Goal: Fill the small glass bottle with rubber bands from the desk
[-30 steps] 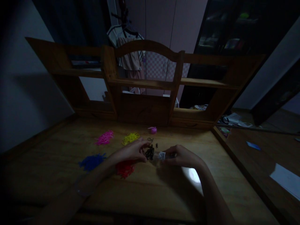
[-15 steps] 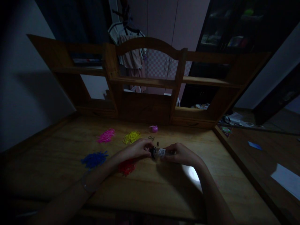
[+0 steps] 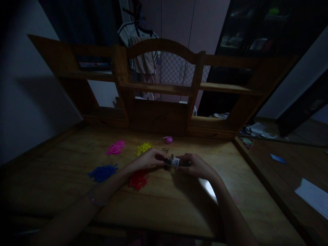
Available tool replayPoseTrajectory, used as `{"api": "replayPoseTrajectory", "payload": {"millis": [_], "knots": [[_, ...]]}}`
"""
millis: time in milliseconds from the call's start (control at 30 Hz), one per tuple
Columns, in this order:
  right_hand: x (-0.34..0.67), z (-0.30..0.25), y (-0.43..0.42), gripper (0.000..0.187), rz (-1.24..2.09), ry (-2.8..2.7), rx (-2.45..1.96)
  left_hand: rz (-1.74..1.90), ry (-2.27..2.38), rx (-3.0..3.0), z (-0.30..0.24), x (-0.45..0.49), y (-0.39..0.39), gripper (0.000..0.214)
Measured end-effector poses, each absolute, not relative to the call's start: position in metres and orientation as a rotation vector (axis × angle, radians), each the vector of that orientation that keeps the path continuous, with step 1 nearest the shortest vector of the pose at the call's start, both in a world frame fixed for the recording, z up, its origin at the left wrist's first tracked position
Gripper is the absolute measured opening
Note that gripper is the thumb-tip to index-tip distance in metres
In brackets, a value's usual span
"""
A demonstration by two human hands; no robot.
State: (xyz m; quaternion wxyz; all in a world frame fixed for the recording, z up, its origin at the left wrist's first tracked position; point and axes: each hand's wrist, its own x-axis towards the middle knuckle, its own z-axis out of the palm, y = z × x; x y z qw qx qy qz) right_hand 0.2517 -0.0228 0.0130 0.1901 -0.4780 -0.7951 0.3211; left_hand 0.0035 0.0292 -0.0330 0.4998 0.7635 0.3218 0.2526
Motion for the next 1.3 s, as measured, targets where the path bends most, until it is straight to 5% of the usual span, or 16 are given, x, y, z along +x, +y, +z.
{"api": "replayPoseTrajectory", "payload": {"millis": [533,900,1300], "knots": [[0.23,0.022,-0.025,0.047,0.946,-1.997,-1.121,1.135,0.903,1.882,0.002,0.004,0.027,0.01],[0.225,0.016,-0.027,0.051,1.325,-1.58,-1.081,1.241,0.667,1.927,0.019,-0.002,0.022,0.016],[0.224,0.012,-0.026,0.052,1.39,-1.558,-1.011,1.262,0.618,1.755,0.025,-0.004,0.023,0.012]]}}
